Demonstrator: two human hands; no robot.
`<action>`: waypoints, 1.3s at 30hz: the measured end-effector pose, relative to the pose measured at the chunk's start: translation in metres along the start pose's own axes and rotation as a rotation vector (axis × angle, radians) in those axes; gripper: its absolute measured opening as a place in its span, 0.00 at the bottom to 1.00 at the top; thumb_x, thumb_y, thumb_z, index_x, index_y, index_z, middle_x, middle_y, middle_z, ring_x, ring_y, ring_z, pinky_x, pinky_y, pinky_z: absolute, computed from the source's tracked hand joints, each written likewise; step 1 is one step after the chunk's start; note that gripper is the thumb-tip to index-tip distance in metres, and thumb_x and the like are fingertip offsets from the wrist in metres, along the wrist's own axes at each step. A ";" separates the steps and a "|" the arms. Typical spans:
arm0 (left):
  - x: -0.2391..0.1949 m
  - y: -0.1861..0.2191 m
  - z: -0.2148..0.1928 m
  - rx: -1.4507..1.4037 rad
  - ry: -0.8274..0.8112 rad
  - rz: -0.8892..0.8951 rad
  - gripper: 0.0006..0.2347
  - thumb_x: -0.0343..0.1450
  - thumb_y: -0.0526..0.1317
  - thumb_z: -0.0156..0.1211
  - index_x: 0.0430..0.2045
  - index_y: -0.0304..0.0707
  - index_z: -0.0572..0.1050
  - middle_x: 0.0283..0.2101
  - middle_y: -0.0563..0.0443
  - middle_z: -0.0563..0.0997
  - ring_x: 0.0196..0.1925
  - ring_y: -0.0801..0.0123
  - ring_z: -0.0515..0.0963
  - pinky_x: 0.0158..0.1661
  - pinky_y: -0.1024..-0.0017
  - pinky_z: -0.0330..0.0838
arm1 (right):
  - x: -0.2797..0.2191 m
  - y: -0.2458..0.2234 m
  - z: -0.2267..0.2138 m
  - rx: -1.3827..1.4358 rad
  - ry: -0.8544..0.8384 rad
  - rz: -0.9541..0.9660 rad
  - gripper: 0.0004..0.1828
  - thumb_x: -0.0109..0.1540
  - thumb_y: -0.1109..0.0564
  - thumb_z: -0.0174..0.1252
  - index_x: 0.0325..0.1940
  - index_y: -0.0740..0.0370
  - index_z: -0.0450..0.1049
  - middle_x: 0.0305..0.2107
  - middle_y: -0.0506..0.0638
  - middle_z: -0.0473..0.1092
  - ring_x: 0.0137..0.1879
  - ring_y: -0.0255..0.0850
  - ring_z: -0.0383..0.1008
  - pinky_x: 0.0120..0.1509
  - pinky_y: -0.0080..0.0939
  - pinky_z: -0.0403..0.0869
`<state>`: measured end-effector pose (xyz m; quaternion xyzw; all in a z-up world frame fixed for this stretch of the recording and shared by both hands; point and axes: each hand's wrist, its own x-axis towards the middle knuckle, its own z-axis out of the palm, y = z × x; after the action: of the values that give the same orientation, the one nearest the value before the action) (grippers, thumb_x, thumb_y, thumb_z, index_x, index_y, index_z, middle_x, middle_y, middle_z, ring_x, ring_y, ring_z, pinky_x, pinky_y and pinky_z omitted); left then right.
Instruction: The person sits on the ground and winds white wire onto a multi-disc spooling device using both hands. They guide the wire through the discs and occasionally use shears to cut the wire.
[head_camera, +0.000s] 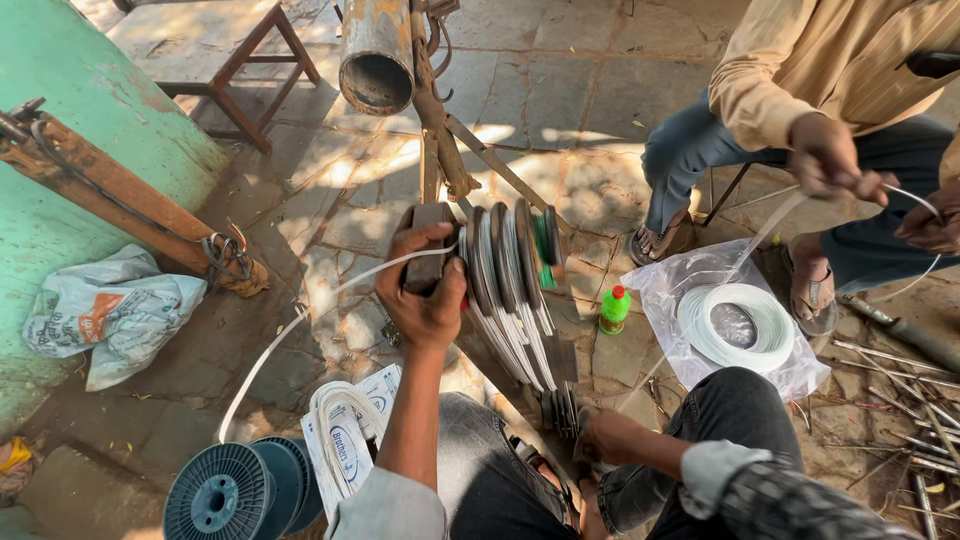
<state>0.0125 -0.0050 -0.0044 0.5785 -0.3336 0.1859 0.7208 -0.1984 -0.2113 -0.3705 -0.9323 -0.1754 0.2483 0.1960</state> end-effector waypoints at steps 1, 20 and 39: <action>0.006 -0.007 0.003 -0.005 0.020 -0.015 0.15 0.67 0.42 0.65 0.43 0.32 0.78 0.41 0.52 0.79 0.40 0.74 0.77 0.43 0.75 0.73 | -0.013 -0.007 -0.003 0.000 0.045 -0.148 0.11 0.54 0.56 0.64 0.40 0.59 0.81 0.29 0.58 0.74 0.39 0.54 0.76 0.47 0.54 0.75; -0.029 0.027 -0.046 0.106 -0.042 -0.109 0.18 0.63 0.44 0.66 0.43 0.32 0.79 0.41 0.50 0.80 0.41 0.72 0.77 0.45 0.75 0.70 | 0.104 0.019 0.026 -0.396 -0.544 0.009 0.15 0.55 0.48 0.67 0.39 0.59 0.83 0.32 0.52 0.76 0.37 0.46 0.74 0.43 0.48 0.74; 0.034 -0.037 -0.016 0.118 0.127 0.008 0.15 0.67 0.43 0.65 0.42 0.31 0.78 0.41 0.51 0.81 0.42 0.70 0.80 0.55 0.69 0.70 | -0.065 -0.115 -0.082 -0.116 -0.277 -0.389 0.17 0.62 0.55 0.57 0.21 0.65 0.74 0.23 0.58 0.72 0.34 0.52 0.76 0.41 0.51 0.71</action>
<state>0.0647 -0.0033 -0.0092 0.6058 -0.2781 0.2443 0.7042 -0.2338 -0.1623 -0.2268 -0.8476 -0.3908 0.3211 0.1605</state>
